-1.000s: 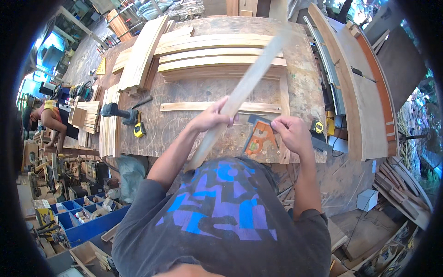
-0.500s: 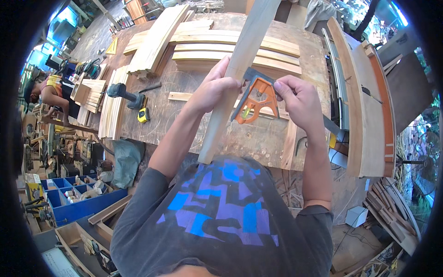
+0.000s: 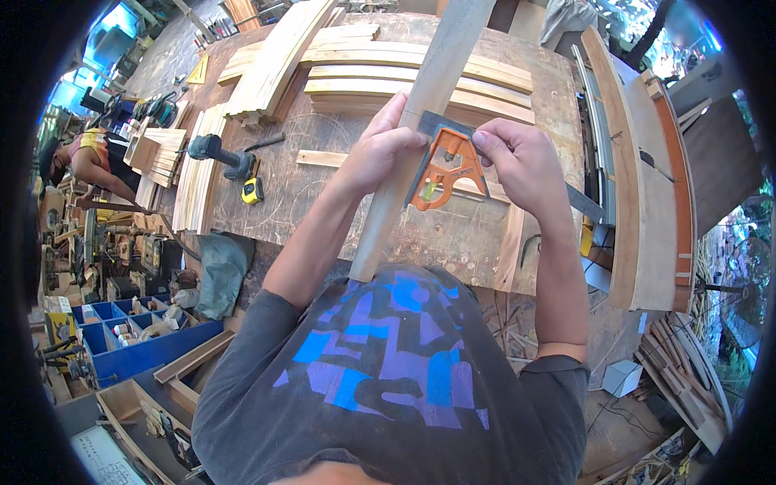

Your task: The person measures and marks wooden planks on a workbench using a combination square and a pencil, rearranges the wood pieces, and holds the combination square against a wooden post.

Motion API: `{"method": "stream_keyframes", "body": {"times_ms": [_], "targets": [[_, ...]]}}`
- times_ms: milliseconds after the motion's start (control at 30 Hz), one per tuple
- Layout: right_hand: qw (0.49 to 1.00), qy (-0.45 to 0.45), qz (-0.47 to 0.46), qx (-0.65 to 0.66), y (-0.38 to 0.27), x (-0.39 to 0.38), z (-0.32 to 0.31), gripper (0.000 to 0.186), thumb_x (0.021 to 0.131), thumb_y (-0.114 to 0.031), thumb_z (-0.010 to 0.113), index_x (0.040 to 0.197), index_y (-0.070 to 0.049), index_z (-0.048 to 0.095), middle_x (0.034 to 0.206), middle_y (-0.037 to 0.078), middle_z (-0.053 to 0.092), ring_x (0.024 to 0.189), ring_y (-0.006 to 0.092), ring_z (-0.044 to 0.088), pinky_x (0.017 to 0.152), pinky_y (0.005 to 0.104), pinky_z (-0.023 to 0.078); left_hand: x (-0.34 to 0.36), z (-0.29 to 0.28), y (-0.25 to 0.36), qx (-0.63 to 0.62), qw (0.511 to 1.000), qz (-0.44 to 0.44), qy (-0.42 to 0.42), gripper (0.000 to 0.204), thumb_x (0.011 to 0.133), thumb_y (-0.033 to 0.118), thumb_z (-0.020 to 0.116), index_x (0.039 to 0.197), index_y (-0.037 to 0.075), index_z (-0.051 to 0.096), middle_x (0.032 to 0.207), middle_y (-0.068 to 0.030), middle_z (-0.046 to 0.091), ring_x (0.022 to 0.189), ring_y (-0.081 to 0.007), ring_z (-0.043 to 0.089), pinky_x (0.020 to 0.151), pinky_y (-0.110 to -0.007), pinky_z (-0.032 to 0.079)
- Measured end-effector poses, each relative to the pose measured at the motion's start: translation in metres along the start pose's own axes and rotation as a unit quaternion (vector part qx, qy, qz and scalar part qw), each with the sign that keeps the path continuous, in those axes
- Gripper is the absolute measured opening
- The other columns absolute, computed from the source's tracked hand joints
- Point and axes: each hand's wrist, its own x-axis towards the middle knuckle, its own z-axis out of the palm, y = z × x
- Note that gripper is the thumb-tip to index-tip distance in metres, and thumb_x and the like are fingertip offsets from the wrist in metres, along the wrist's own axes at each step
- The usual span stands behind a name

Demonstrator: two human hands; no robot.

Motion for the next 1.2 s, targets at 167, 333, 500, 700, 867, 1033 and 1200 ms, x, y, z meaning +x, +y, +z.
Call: {"method": "stream_keyframes", "body": {"times_ms": [167,333,500,700,867,1033,1200], "targets": [[0.999,-0.003,0.040,0.007,-0.003,-0.002,0.000,0.023,0.101,-0.018,0.063,0.095,0.002,0.073,0.072,0.002,0.065,0.067,0.0088,0.059,0.063,0.0264,0.047,-0.004,0.001,0.001,-0.008,1.000,0.000,-0.002,0.049,0.086,0.007,0.059,0.135,0.001,0.050,0.117,-0.0088,0.059,0.111,-0.0154,0.055,0.102,-0.032,0.043],[1.000,0.008,0.006,0.014,-0.003,-0.004,0.001,0.023,0.101,-0.018,0.064,0.095,0.003,0.074,0.073,0.002,0.067,0.069,0.0089,0.061,0.064,0.0263,0.049,-0.006,0.002,0.000,-0.015,1.000,0.000,0.000,0.047,0.087,0.006,0.060,0.133,0.000,0.050,0.117,-0.0101,0.059,0.112,-0.0162,0.055,0.103,-0.032,0.043],[1.000,0.009,0.011,0.000,-0.006,-0.004,0.000,0.023,0.100,-0.017,0.064,0.095,0.003,0.074,0.073,0.003,0.067,0.068,0.0092,0.062,0.065,0.0266,0.050,-0.006,0.002,0.001,0.019,1.000,0.003,0.000,0.048,0.089,0.012,0.059,0.134,0.002,0.051,0.118,-0.0089,0.059,0.112,-0.0160,0.054,0.102,-0.032,0.042],[0.999,0.014,0.015,-0.026,-0.007,-0.007,0.000,0.023,0.100,-0.017,0.064,0.094,0.003,0.073,0.071,0.003,0.067,0.067,0.0094,0.062,0.064,0.0268,0.049,-0.008,0.007,0.001,0.015,1.000,0.010,0.006,0.048,0.089,0.011,0.057,0.136,0.002,0.050,0.120,-0.0096,0.058,0.113,-0.0164,0.054,0.103,-0.033,0.041],[0.999,0.020,0.022,-0.021,-0.001,-0.010,0.001,0.022,0.099,-0.016,0.064,0.094,0.003,0.073,0.072,0.003,0.067,0.067,0.0094,0.062,0.064,0.0260,0.049,-0.007,0.004,-0.003,0.041,0.999,-0.010,-0.015,0.052,0.089,0.009,0.057,0.140,0.002,0.048,0.124,-0.0104,0.057,0.117,-0.0167,0.053,0.106,-0.034,0.040],[0.999,0.021,0.035,0.016,0.023,-0.015,-0.006,0.021,0.100,-0.017,0.065,0.094,0.001,0.073,0.071,0.001,0.066,0.060,0.0071,0.056,0.056,0.0242,0.044,-0.010,0.004,-0.009,-0.011,0.997,-0.043,-0.068,0.058,0.089,0.010,0.060,0.145,0.003,0.044,0.127,-0.0114,0.056,0.117,-0.0179,0.055,0.107,-0.036,0.042],[0.997,0.018,0.077,0.024,0.029,-0.024,-0.024,0.019,0.100,-0.016,0.066,0.093,0.000,0.074,0.070,0.000,0.064,0.055,0.0038,0.051,0.051,0.0225,0.039,-0.021,0.006,-0.029,-0.032,0.993,-0.083,-0.083,0.050,0.097,0.016,0.061,0.143,0.005,0.045,0.113,-0.0085,0.059,0.093,-0.0137,0.061,0.083,-0.031,0.054]]}}
